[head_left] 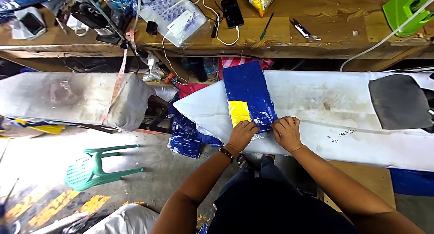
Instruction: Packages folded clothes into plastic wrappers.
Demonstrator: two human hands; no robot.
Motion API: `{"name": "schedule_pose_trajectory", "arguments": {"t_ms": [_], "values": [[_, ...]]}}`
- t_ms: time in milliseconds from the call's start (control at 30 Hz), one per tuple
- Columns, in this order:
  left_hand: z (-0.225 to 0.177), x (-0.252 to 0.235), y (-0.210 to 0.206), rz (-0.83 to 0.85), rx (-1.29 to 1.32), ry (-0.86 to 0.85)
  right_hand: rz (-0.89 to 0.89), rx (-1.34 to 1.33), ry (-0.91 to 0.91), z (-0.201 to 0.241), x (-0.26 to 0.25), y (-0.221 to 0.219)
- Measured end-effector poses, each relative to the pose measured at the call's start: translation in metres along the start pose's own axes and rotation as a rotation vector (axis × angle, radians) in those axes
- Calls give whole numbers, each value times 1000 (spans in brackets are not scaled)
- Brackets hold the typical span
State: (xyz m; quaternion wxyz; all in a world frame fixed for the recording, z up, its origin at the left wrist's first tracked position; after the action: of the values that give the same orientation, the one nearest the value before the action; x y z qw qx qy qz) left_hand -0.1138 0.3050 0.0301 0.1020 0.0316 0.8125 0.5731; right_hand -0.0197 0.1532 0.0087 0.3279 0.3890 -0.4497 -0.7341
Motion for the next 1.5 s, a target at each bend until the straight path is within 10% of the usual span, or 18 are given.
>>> {"name": "schedule_pose_trajectory", "arguments": {"t_ms": [300,1500], "values": [[8,3,-35,147,78,-6,249,51,27,35,45,-45],[8,8,-39,333,155,73,153,-80,322,35,-6,-42]]}}
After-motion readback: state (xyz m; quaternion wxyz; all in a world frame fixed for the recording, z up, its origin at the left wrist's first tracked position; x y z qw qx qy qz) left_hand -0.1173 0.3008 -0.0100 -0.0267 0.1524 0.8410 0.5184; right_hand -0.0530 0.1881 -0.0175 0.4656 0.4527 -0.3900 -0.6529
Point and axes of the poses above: each hand's wrist, its own x-axis away from the middle knuckle, its own y-axis out of the back of the hand, z = x × y, the point moved 6 cm from there along -x, towards the middle knuckle, and after that the axes turned 15 degrees about z, right-handed, at the moved point
